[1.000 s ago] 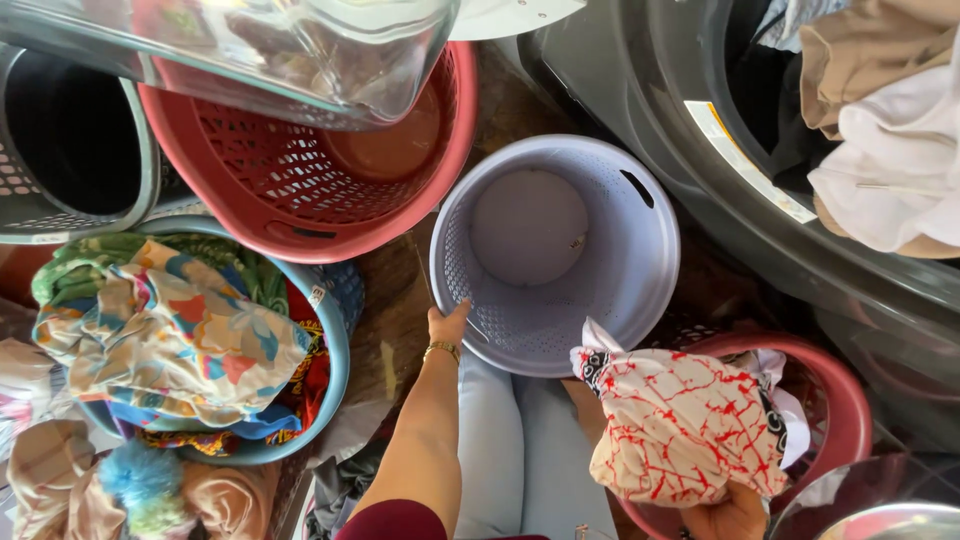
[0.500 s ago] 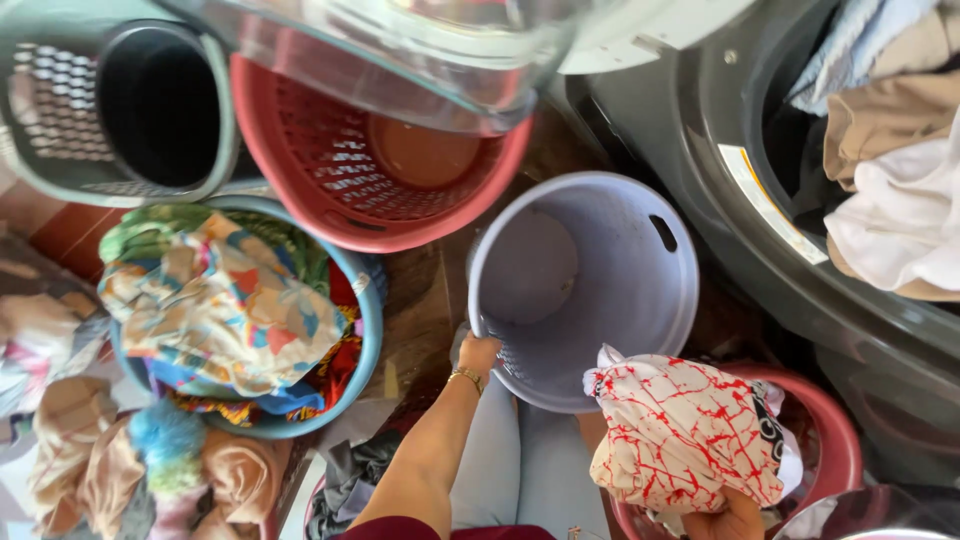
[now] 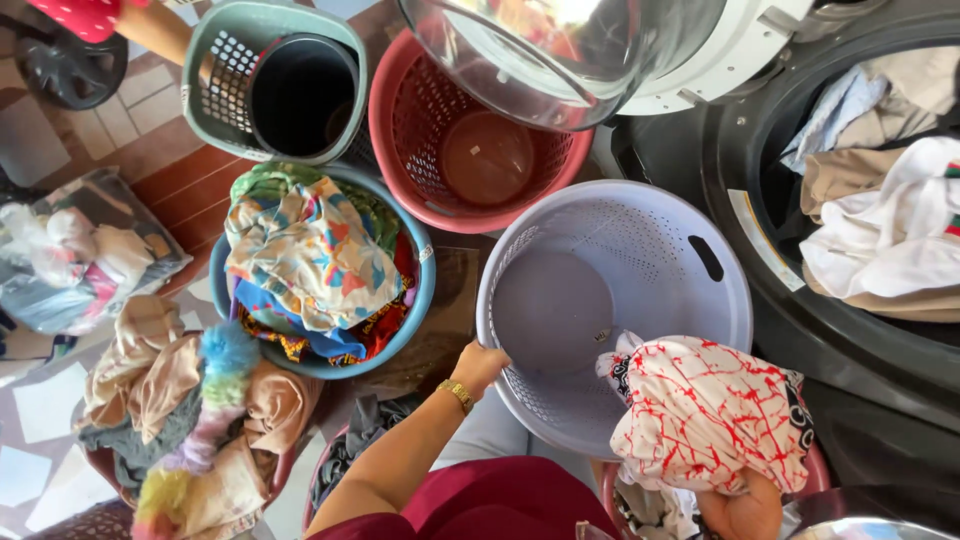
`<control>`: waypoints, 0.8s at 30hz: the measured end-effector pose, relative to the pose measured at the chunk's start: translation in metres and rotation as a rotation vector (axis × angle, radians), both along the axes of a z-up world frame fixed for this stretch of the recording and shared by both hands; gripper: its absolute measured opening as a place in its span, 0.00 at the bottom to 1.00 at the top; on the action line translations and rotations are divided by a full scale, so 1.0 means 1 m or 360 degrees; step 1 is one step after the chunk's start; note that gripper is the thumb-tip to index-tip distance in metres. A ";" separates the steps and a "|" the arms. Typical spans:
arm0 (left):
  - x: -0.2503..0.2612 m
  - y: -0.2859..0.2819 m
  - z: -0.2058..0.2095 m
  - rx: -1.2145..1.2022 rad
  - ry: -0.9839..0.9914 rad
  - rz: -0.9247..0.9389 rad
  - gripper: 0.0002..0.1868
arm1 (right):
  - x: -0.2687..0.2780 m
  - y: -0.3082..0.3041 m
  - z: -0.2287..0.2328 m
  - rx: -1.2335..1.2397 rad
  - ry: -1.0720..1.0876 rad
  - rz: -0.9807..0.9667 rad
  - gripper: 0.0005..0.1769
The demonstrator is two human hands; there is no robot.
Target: Sorting and inspecting laundry from baskets in a washing area.
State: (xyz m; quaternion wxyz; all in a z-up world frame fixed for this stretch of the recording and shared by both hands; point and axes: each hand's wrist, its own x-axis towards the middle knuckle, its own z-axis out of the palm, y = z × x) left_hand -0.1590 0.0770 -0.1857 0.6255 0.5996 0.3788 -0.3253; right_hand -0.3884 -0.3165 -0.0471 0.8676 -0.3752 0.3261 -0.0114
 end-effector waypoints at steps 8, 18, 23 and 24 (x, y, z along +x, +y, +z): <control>-0.024 0.032 0.059 0.0045 -0.0230 0.0105 0.12 | 0.121 -0.007 0.028 -0.0159 -0.0149 0.0008 0.35; -0.060 0.088 0.130 -0.0027 -0.0431 0.0455 0.08 | 0.160 0.039 0.050 0.0062 -0.0476 0.0177 0.31; -0.093 0.110 0.150 0.0038 -0.0446 0.0652 0.08 | 0.165 0.056 0.045 0.0205 -0.0489 0.0277 0.32; -0.103 0.114 0.150 0.0032 -0.0475 0.0762 0.08 | 0.168 0.059 0.044 0.0311 -0.0490 0.0303 0.33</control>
